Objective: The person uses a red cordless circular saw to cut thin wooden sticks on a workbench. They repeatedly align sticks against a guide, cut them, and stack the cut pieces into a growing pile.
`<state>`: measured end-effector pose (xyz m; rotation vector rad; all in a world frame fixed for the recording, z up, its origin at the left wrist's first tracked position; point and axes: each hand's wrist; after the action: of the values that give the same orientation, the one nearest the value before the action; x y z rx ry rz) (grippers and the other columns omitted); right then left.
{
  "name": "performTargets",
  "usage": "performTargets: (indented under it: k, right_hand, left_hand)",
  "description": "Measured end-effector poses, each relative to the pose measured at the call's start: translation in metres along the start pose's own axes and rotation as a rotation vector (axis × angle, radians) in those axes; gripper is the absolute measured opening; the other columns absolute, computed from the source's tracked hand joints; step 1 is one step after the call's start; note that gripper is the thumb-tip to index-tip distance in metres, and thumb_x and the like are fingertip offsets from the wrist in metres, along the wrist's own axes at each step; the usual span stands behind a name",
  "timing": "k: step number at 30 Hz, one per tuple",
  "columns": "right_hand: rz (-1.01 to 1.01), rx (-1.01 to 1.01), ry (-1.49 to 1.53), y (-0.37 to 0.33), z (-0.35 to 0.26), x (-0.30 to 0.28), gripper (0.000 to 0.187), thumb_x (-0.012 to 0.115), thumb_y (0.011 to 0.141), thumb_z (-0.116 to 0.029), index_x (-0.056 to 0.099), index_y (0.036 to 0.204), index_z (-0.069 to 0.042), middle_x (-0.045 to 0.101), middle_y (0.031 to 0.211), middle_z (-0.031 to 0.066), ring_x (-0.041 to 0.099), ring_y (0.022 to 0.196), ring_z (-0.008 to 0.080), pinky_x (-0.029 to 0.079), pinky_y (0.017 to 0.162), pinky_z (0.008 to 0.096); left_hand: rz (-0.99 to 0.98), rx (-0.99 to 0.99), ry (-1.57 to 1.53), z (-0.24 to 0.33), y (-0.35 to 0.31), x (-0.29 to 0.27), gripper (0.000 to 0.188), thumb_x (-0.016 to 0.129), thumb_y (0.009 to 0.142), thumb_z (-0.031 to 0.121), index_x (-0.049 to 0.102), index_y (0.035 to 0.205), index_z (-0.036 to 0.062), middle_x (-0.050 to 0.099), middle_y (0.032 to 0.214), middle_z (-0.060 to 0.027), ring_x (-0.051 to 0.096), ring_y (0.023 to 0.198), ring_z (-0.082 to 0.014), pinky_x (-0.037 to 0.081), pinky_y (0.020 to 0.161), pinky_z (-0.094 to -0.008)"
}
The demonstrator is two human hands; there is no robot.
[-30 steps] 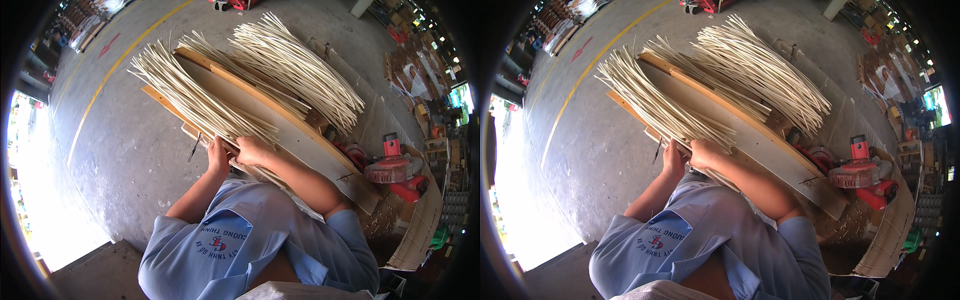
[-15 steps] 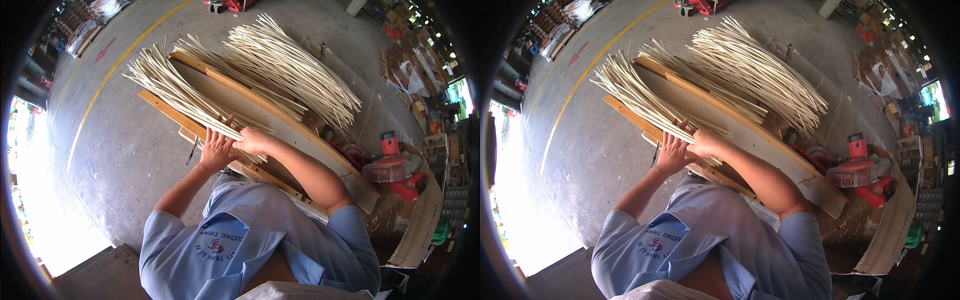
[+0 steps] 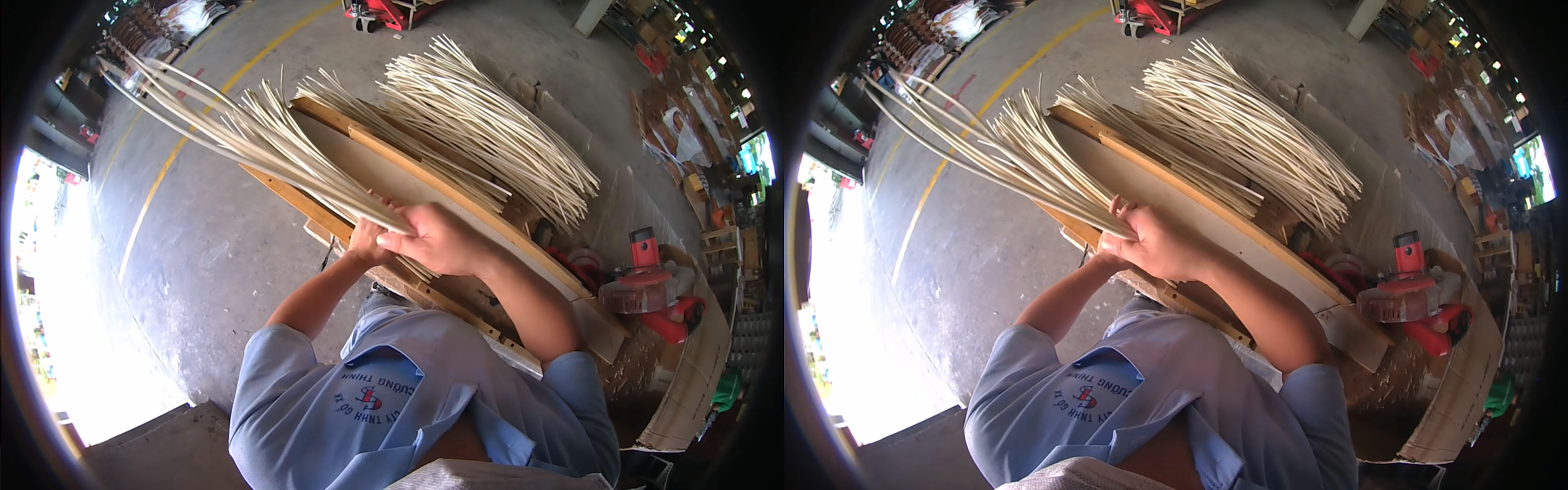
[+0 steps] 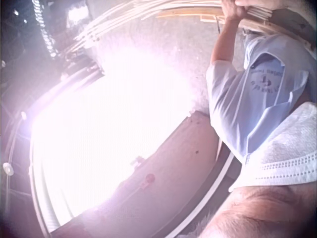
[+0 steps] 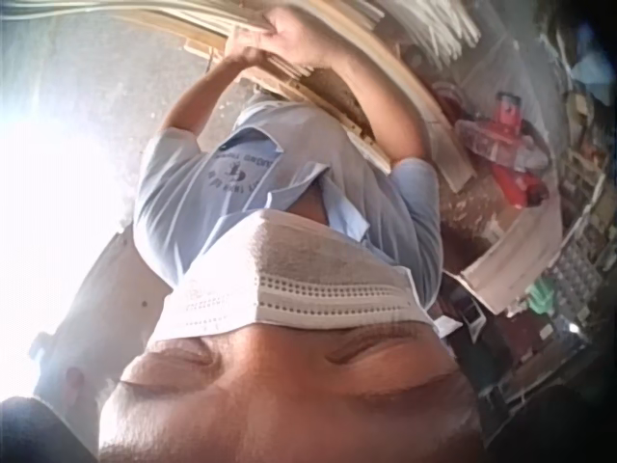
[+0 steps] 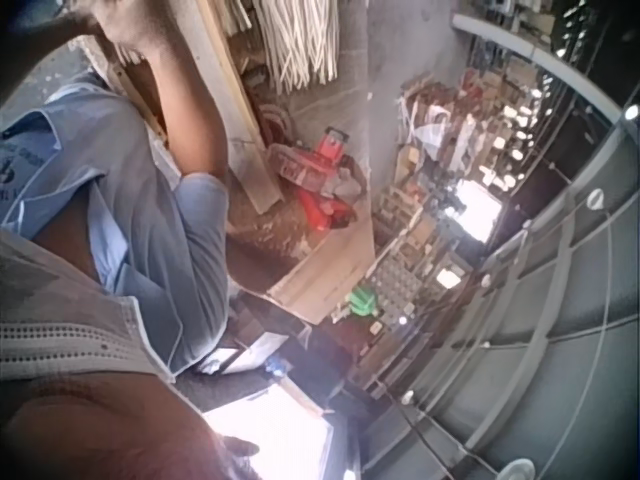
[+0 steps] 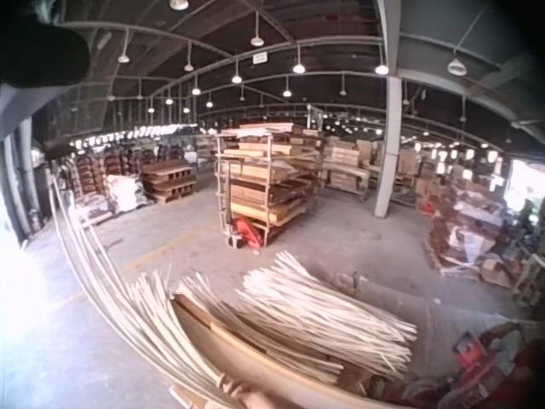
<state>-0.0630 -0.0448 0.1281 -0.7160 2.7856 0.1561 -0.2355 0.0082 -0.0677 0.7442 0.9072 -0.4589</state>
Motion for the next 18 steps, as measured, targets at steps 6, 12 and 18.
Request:
performTargets:
  k: [6,12,18]
  right_hand:
    - [0.299,-0.225,0.040,-0.020,-0.088,-0.056,0.026,0.065,0.105,-0.018,0.061,0.082,-0.006,0.050,0.055,-0.0063,0.042,0.047,0.0013,0.030,0.043,0.0219]
    - [0.671,-0.024,0.109,-0.068,0.001,-0.078,0.036,0.069,0.103,-0.030,0.063,0.078,-0.005,0.049,0.062,-0.0065,0.042,0.057,0.0035,0.034,0.051,0.0267]
    - [0.755,-0.033,0.304,-0.120,0.052,-0.073,0.034,0.066,0.105,-0.030,0.062,0.082,-0.005,0.051,0.062,-0.0050,0.042,0.052,0.0023,0.033,0.047,0.0237]
  left_hand:
    - [0.013,0.023,0.205,0.006,0.001,-0.005,0.048,0.059,0.096,0.044,0.065,0.132,0.0115,0.060,0.135,-0.0115,0.048,0.136,-0.0337,0.017,0.126,-0.0619]
    - [-0.025,0.025,0.216,0.017,0.005,-0.011,0.057,0.060,0.097,0.046,0.058,0.143,0.0121,0.054,0.146,-0.0135,0.042,0.143,-0.0363,0.016,0.125,-0.0619]
    - [0.121,0.107,-0.120,0.050,0.039,-0.037,0.060,0.066,0.098,0.039,0.053,0.145,0.0034,0.054,0.145,-0.0214,0.046,0.138,-0.0431,0.031,0.120,-0.0562]
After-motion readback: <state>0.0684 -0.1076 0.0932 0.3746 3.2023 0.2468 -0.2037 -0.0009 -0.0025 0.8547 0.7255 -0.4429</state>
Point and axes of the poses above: each hand's wrist, its own y-axis towards the middle knuckle, its own x-axis out of the palm, z = x × y
